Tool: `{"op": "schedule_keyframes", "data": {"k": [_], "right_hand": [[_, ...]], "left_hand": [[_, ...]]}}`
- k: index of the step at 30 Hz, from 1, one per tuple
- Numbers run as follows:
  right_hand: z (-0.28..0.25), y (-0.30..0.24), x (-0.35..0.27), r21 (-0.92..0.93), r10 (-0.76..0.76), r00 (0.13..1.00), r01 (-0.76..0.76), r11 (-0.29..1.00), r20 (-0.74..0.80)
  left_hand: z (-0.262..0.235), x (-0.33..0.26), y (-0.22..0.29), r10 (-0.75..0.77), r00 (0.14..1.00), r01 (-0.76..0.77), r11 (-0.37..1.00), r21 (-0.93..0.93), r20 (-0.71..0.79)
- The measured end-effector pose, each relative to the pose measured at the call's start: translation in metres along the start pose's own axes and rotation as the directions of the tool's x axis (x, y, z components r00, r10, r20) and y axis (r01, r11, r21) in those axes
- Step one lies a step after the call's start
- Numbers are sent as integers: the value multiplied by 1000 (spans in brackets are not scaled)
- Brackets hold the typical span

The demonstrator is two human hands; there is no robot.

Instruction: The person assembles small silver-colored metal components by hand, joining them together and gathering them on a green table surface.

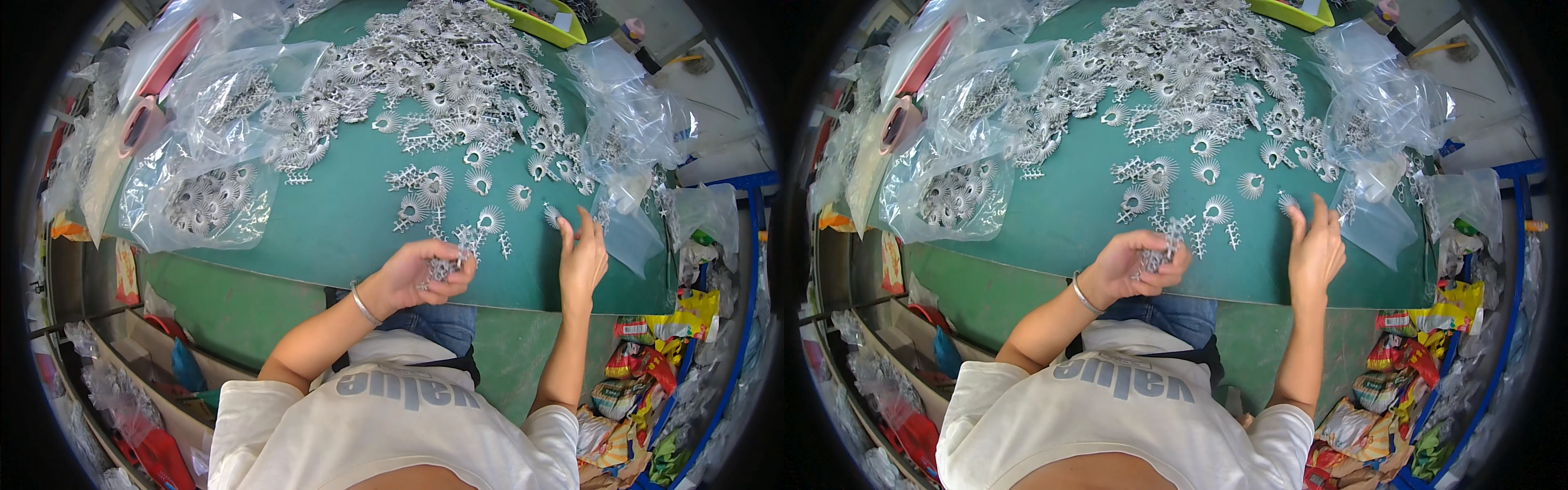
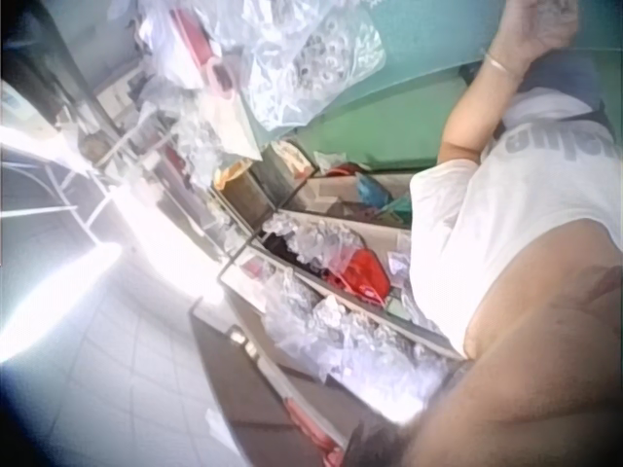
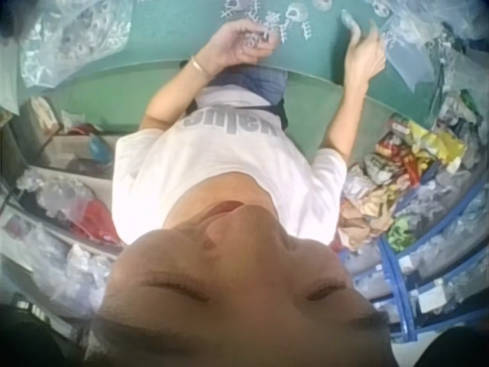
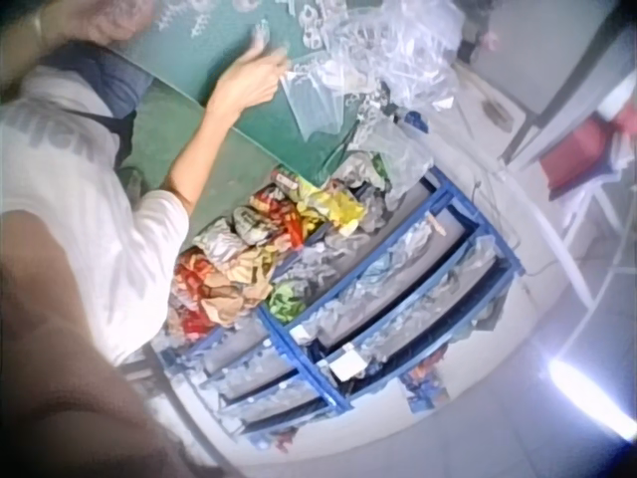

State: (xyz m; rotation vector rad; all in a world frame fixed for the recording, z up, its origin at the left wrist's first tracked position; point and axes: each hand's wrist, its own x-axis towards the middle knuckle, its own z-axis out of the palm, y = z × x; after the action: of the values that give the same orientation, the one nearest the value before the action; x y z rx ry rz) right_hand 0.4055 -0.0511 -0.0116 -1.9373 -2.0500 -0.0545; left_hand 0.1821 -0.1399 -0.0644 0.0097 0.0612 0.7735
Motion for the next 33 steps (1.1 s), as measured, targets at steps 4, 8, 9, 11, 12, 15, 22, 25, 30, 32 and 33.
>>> {"op": "schedule_keyframes", "data": {"k": [4, 8, 9, 11, 12, 15, 22, 25, 30, 32, 33], "right_hand": [[-9, -40, -34, 833, -515, 780, -14, 554, 355], [-1, -52, -51, 833, -503, 712, -212, 510, 490], [0, -51, -53, 847, -546, 703, -155, 508, 456], [1, -54, -55, 853, -564, 729, -51, 520, 388], [1, -58, -54, 842, -538, 768, -5, 539, 349], [5, -66, -33, 703, -332, 913, 74, 707, 238], [41, -85, -46, 377, -606, 791, 539, 753, 80], [30, -81, -54, 406, -606, 795, 552, 729, 7], [9, -93, -62, 722, -658, 752, 439, 535, 31], [11, -96, -42, 707, -570, 821, 380, 596, 39], [19, -100, -28, 673, -497, 864, 320, 667, 82]], "left_hand": [[4, -4, -13, -75, 993, 93, 972, 215, -93], [17, -12, -26, 115, 953, -30, 957, 290, -280], [26, -13, -28, 202, 900, -80, 947, 311, -386], [18, -22, -28, 204, 918, -92, 945, 315, -342], [12, -24, -31, 199, 915, -79, 941, 329, -350], [8, -32, -35, 171, 912, -82, 967, 243, -373], [2, -49, -39, 361, 835, -269, 926, 265, -414], [20, -47, -36, 473, 700, -371, 881, 294, -535], [18, -39, -38, 526, 684, -499, 843, 202, -505], [8, -41, -38, 480, 745, -484, 867, 119, -463], [6, -43, -39, 453, 774, -471, 879, 76, -442]]}}
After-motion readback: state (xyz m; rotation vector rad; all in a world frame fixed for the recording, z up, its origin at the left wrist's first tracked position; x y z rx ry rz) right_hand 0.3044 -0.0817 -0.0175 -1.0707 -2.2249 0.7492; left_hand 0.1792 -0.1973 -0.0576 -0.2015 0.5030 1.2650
